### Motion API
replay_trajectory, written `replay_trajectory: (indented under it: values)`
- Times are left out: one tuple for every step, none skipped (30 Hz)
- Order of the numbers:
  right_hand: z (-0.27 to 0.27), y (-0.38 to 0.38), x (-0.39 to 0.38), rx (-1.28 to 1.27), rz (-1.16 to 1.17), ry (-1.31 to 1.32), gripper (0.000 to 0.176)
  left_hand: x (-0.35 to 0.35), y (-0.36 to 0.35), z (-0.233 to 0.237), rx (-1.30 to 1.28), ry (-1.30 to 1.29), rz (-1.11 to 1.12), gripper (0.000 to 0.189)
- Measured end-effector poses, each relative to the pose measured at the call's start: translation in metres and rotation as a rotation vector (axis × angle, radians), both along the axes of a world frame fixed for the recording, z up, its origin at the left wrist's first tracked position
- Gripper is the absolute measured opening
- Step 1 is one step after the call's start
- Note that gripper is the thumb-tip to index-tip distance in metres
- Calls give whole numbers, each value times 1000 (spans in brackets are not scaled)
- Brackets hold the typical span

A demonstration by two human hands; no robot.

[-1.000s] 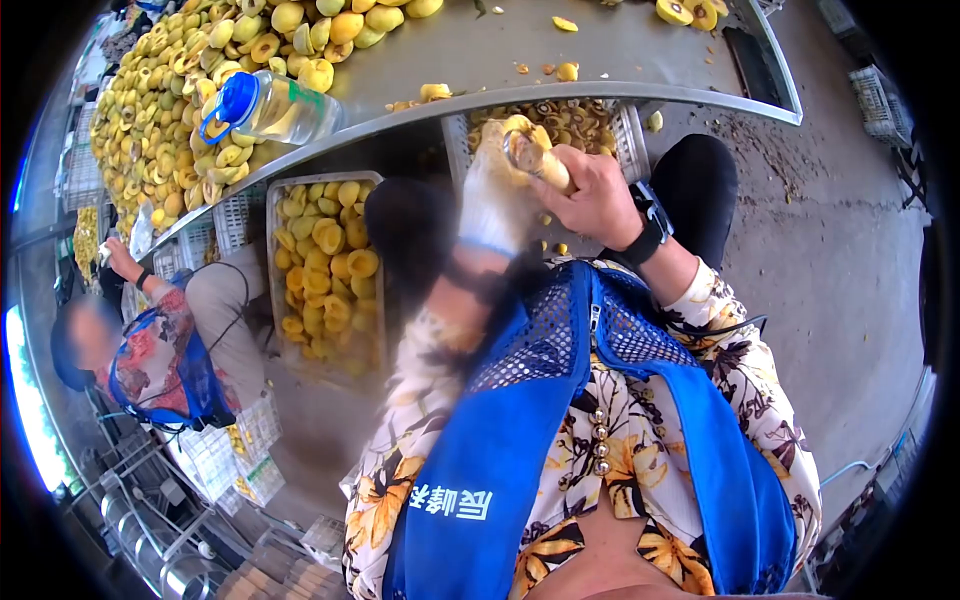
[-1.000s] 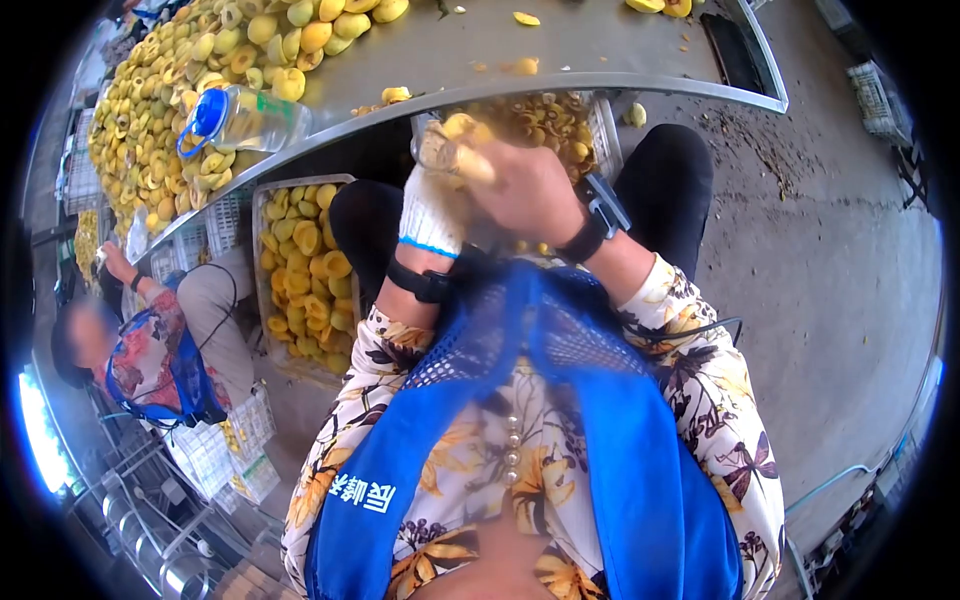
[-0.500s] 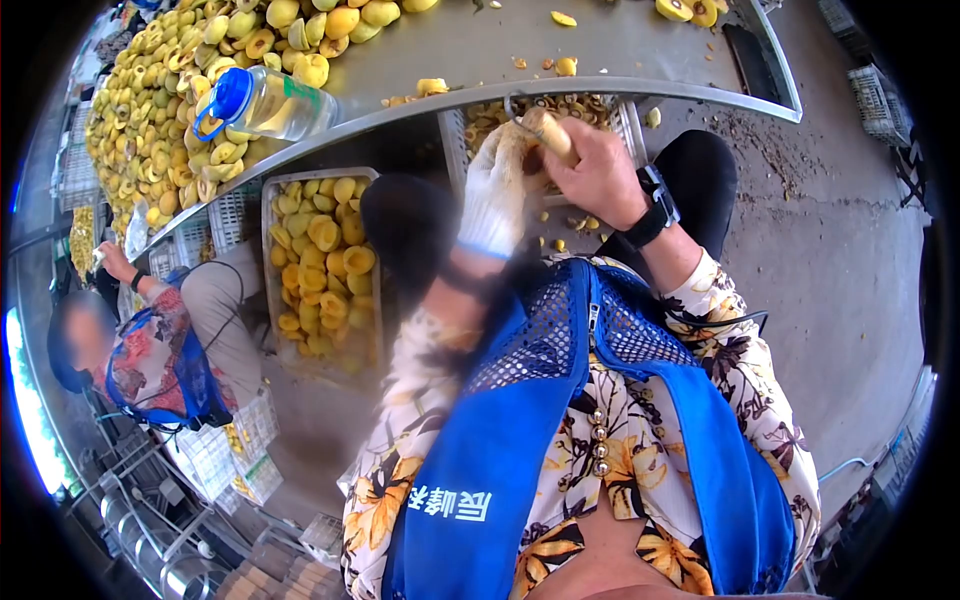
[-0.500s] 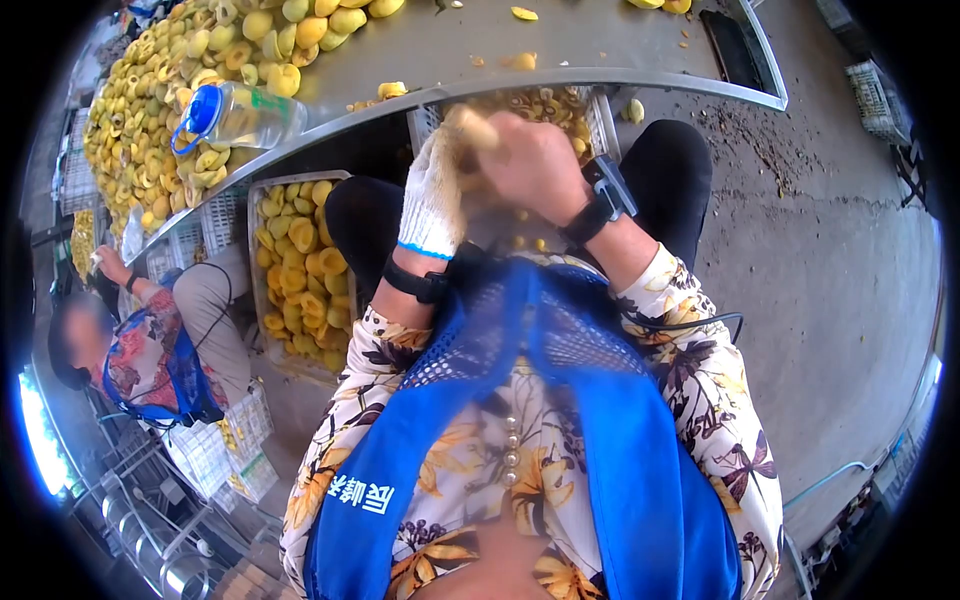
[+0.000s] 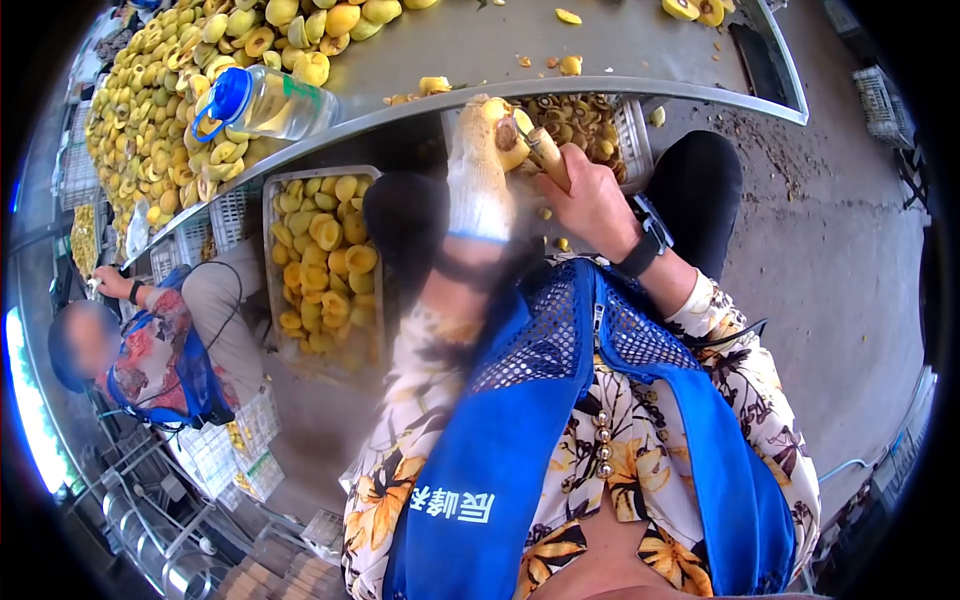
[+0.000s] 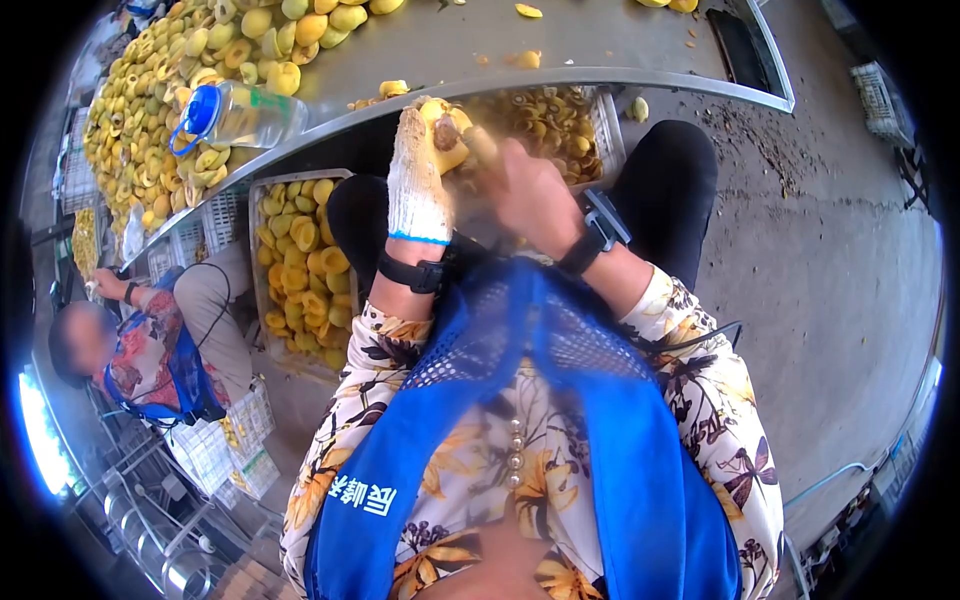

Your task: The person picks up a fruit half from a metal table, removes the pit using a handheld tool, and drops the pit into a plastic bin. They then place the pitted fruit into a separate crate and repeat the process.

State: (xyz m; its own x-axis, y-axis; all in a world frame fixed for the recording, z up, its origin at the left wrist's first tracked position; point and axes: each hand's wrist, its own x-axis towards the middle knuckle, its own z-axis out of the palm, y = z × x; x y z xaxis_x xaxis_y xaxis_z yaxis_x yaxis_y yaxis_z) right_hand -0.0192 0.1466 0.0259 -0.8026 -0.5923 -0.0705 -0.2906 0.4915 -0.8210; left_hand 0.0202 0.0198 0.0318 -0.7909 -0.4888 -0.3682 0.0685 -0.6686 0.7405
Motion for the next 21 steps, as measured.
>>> replay_trajectory:
  values:
    - [-2, 0, 0, -24, 7, 15, 24, 0, 1, -9, 3, 39, 10, 34]
    - [-4, 0, 0, -8, 17, 9, 24, -1, 3, -12, 7, 78, 20, 35]
    - [-4, -1, 0, 7, 27, 5, 23, -3, 5, -12, -4, 45, 35, 33]
    - [-5, -2, 0, 21, 36, 0, 23, -5, 7, -9, -15, 12, 50, 32]
    - [-6, -2, 1, 22, 38, 2, 22, -8, 9, -6, -27, -20, 64, 30]
    - [-7, -1, 1, 22, 40, 4, 22, -8, 12, -5, -76, 2, 65, 31]
    - [-8, -1, 1, 23, 43, 6, 21, -6, 15, -4, -124, 24, 65, 33]
    - [-8, -1, 2, 22, 43, 4, 21, -6, 17, -4, -173, 47, 65, 34]
    - [-7, -2, 3, 20, 43, 1, 21, -6, 17, -9, -245, 71, 72, 34]
    - [-7, -1, 4, 19, 42, -2, 21, -7, 15, -20, -317, 95, 79, 34]
    - [-6, -1, 4, 28, 67, -34, 21, -8, 13, -25, -389, 119, 86, 35]
    - [-6, 0, 3, 37, 93, -65, 21, -9, 11, -28, -408, 96, 52, 34]
    - [-5, 1, 2, 45, 120, -96, 21, -8, 7, -28, -427, 71, 19, 33]
    - [-1, 1, 1, 61, 145, -105, 21, -7, 3, -28, -446, 46, -12, 33]
    - [4, 2, 0, 75, 170, -114, 21, -7, -2, -25, -472, 43, -70, 32]
    - [5, 3, 0, 91, 195, -126, 21, -8, -8, -19, -402, -5, -164, 33]
    - [3, 3, 0, 68, 174, -132, 21, -10, -14, -11, -331, -52, -256, 34]
    - [-2, 4, 1, 45, 154, -137, 21, -12, -19, -8, -258, -98, -346, 35]
    - [-6, 3, 1, 20, 135, -141, 21, -13, -23, -9, -289, -116, -388, 41]
    - [-8, 2, 0, -39, 144, -117, 21, -12, -23, -10, -231, -55, -358, 41]
    - [-10, 0, -2, -99, 154, -93, 20, -12, -23, -11, -172, 6, -329, 42]
